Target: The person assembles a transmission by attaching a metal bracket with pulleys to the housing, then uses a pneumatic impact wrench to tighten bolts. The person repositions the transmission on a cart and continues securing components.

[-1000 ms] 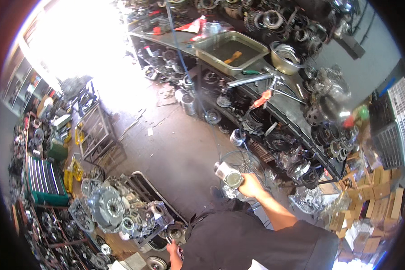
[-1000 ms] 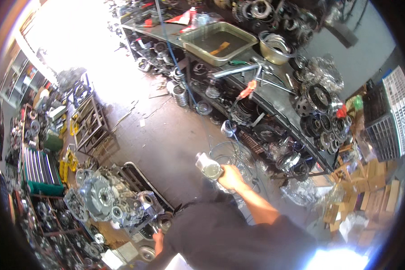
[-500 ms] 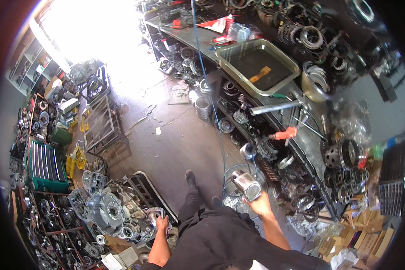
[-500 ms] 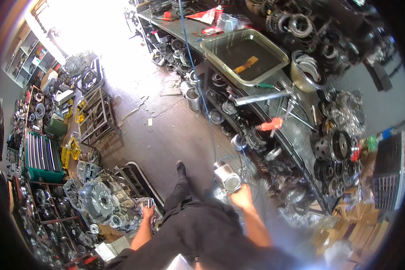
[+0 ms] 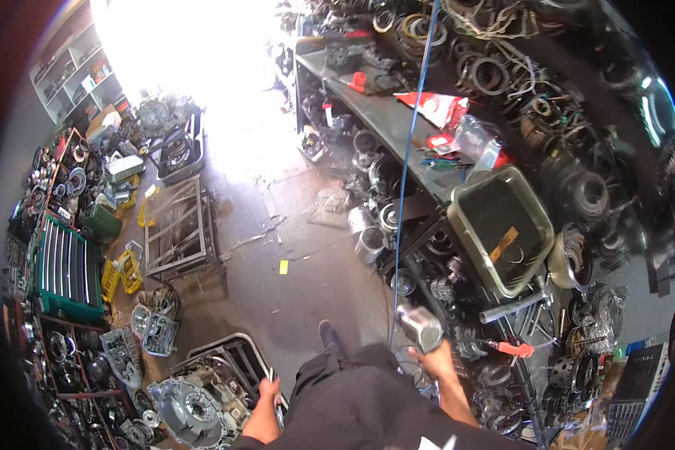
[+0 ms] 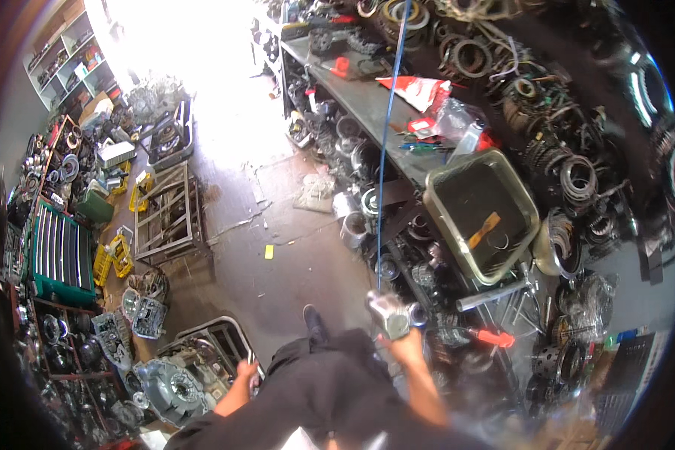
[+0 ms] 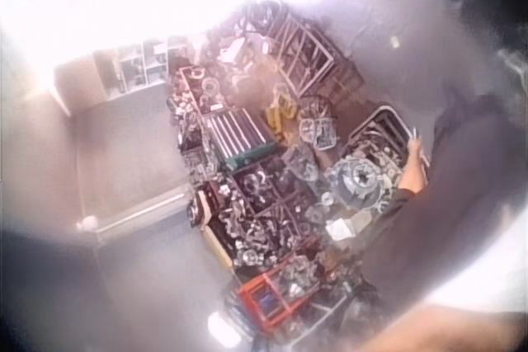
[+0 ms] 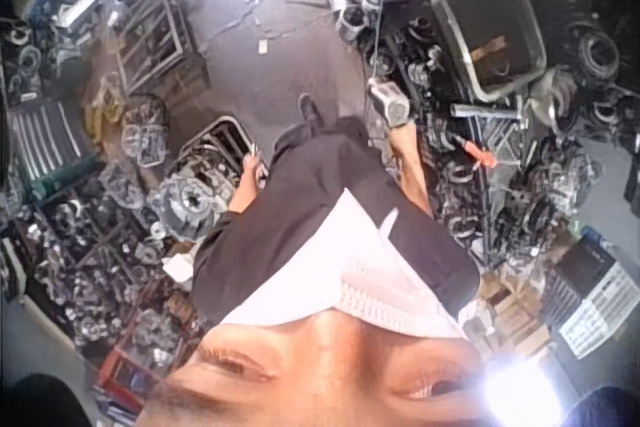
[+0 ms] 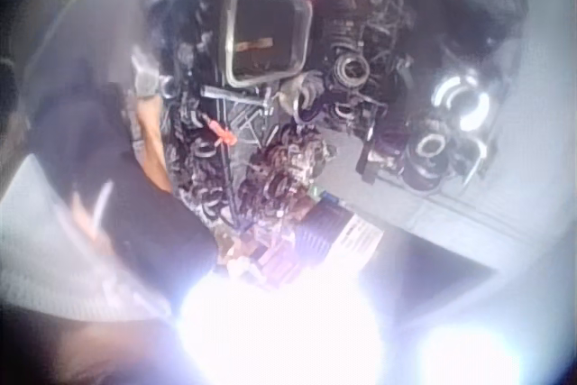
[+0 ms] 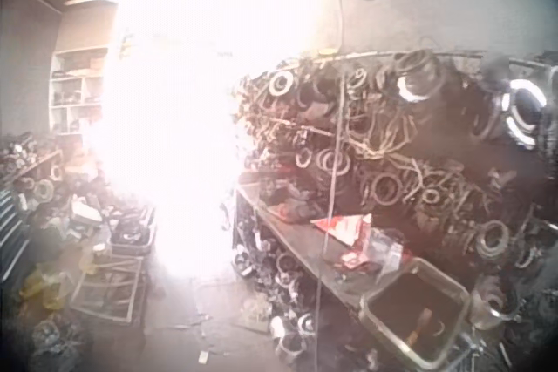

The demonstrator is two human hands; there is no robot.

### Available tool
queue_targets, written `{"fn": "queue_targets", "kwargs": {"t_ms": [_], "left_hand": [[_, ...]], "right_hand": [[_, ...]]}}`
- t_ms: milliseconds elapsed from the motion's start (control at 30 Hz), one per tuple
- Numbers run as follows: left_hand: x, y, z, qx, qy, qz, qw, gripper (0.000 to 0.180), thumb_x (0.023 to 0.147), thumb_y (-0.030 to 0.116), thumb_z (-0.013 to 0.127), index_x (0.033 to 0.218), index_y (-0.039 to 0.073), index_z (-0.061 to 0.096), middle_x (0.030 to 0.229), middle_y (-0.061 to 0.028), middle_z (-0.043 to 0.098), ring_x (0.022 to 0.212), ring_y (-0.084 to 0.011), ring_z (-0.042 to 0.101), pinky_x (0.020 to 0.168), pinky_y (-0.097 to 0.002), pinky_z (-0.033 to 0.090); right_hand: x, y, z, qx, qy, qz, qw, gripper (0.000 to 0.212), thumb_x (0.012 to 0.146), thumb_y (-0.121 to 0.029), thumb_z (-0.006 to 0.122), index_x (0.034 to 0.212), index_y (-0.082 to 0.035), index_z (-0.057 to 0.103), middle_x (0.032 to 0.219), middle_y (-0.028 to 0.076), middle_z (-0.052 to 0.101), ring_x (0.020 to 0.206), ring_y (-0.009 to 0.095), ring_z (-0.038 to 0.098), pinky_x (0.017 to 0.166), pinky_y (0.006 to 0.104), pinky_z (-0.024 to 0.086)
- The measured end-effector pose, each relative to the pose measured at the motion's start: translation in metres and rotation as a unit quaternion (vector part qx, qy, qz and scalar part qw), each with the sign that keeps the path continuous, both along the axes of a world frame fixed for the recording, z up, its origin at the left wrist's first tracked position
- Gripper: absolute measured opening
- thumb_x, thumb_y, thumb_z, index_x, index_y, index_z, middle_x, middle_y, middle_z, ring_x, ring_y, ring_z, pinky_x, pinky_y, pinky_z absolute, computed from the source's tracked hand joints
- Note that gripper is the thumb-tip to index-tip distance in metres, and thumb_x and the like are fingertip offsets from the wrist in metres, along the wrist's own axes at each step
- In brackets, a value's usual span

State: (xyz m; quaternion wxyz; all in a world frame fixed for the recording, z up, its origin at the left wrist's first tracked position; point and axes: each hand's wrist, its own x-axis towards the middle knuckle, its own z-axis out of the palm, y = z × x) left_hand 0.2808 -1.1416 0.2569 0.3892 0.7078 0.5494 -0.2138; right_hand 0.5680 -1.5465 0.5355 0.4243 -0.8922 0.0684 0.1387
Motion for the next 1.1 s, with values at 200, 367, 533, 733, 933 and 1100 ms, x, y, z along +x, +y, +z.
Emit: {"fn": "queue_targets", "kwargs": {"t_ms": [200,367,533,733,933,1100], "left_hand": [[0.137,0.102,0.038,-0.044,-0.125,0.184,0.974,0.024,0.096,0.026,0.067,0.089,0.005,0.057,0.064,-0.0046,0.057,0.048,-0.0172,0.054,0.039,-0.0355,0.043],[0.206,0.158,0.035,-0.079,-0.156,0.234,0.956,0.026,0.096,0.027,0.068,0.089,0.008,0.052,0.059,-0.0043,0.052,0.041,-0.0176,0.05,0.035,-0.0358,0.04],[0.233,0.182,0.002,-0.064,-0.016,0.156,0.986,0.024,0.094,0.025,0.067,0.103,0.004,0.06,0.075,-0.0125,0.06,0.061,-0.0278,0.059,0.051,-0.0426,0.044],[0.269,0.212,-0.034,-0.075,0.011,0.132,0.988,0.038,0.084,0.031,0.079,0.102,-0.002,0.073,0.091,-0.0157,0.074,0.085,-0.0285,0.07,0.08,-0.0418,0.053],[0.423,0.278,-0.008,-0.056,-0.009,0.148,0.987,0.029,0.089,0.024,0.075,0.1,-0.002,0.068,0.08,-0.0128,0.07,0.067,-0.0267,0.066,0.061,-0.0453,0.051],[0.578,0.38,0.037,-0.082,-0.032,0.099,0.991,0.022,0.093,0.022,0.071,0.095,0.003,0.059,0.068,-0.0083,0.059,0.052,-0.0238,0.056,0.043,-0.0435,0.044]], "right_hand": [[0.118,0.091,0.016,0.027,0.067,0.001,0.997,0.031,0.074,-0.012,0.089,0.091,0.003,0.068,0.073,0.005,0.067,0.06,0.012,0.059,0.057,0.0329,0.049],[0.231,0.164,0.007,0.039,0.092,-0.007,0.995,0.03,0.074,-0.015,0.09,0.089,0.003,0.071,0.073,0.007,0.07,0.062,0.013,0.06,0.064,0.0359,0.051],[0.365,0.231,-0.017,0.029,0.074,-0.02,0.997,0.029,0.071,-0.015,0.09,0.086,0.004,0.073,0.07,0.005,0.069,0.062,0.015,0.061,0.06,0.0361,0.051],[0.53,0.302,-0.011,0.05,0.018,-0.058,0.997,0.021,0.078,-0.013,0.083,0.086,0.004,0.072,0.07,0.007,0.068,0.054,0.013,0.06,0.05,0.0313,0.047],[0.684,0.354,0.015,-0.028,-0.003,-0.088,0.996,0.036,0.075,-0.024,0.083,0.094,0.004,0.073,0.081,0.022,0.073,0.075,0.029,0.074,0.069,0.0416,0.054],[0.778,0.399,0.011,-0.109,-0.047,-0.115,0.986,0.041,0.072,-0.021,0.083,0.105,0.002,0.072,0.099,0.022,0.074,0.097,0.035,0.072,0.083,0.0418,0.055]]}}
